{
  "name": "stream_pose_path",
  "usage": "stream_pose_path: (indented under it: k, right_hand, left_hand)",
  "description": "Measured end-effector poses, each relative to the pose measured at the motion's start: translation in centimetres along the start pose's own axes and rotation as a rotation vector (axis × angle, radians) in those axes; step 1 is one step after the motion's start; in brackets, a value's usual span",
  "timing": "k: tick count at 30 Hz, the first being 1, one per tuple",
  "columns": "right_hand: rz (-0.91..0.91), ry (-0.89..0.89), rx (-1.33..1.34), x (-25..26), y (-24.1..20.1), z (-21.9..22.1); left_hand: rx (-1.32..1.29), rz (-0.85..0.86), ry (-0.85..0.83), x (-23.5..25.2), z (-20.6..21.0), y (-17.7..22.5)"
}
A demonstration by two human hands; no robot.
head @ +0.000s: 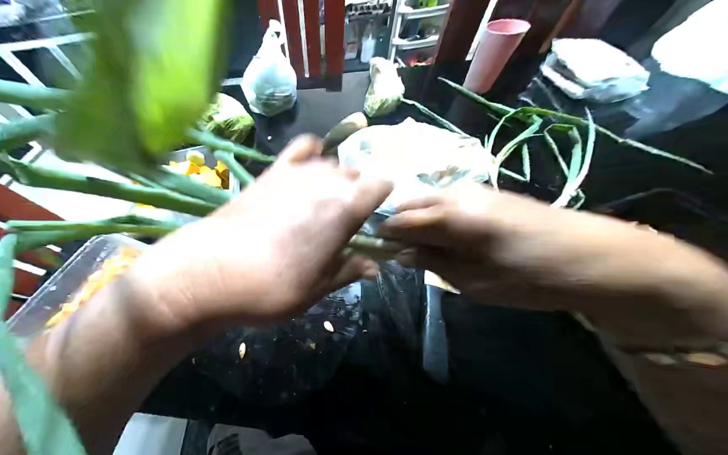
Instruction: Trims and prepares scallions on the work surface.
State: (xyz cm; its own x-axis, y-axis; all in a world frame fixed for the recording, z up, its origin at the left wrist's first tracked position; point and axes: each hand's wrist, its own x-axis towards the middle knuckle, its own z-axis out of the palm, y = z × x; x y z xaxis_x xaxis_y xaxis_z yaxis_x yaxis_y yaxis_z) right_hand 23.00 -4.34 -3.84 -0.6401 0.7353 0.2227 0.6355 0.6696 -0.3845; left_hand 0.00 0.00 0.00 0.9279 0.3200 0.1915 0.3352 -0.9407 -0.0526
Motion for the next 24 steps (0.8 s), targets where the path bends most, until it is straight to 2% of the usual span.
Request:
stream_pose_path:
  k: [1, 3, 6, 8, 10, 12, 14, 15, 19, 21, 24]
  right_hand:
    - [-0.060, 0.010, 0.035, 1.0, 0.1, 1.5]
    - [-0.163, 0.041, 0.061, 2.6, 0.1, 4.1]
    - [-0.140, 0.128, -0.107, 3.2, 0.2, 6.3]
    - [0.048, 0.261, -0.183, 1.6, 0.4, 6.5]
    - [0.367, 0.324, -0.285, -0.9, 0.6, 7.0]
    - [0.764, 0.056, -0.269, -2.7, 0.6, 7.9]
    - [1.006, -0.209, -0.213, -3.0, 0.8, 9.0]
    - [1.054, -0.239, -0.210, -3.1, 0.9, 9.6]
    - [1.116, -0.164, -0.170, -3.3, 1.0, 10.6]
    - [1.140, -0.155, -0.153, -3.4, 0.8, 10.4]
    - [1.062, 0.042, -0.019, -5.3, 1.3, 9.8]
  left_hand:
    - [0.002, -0.038, -0.063, -1.7, 1.4, 0.0]
    - [-0.033, -0.108, -0.074, -4.2, 4.4, -0.1]
    - [-0.115, -0.326, -0.113, -6.8, 7.1, 0.0]
    - [-0.158, -0.508, -0.238, -7.8, 7.9, 0.2]
    - [-0.175, -0.643, -0.353, -8.1, 8.4, 0.2]
    - [-0.163, -0.712, -0.444, -8.1, 8.9, 0.3]
    - [-0.140, -0.706, -0.434, -7.9, 9.6, 0.6]
    - [-0.118, -0.685, -0.397, -7.9, 10.0, 0.8]
    - [-0.075, -0.601, -0.295, -7.8, 10.9, 0.9]
    - [-0.109, -0.552, -0.186, -7.8, 11.3, 0.8]
    - [-0.229, -0.462, -0.019, -7.4, 12.5, 0.1]
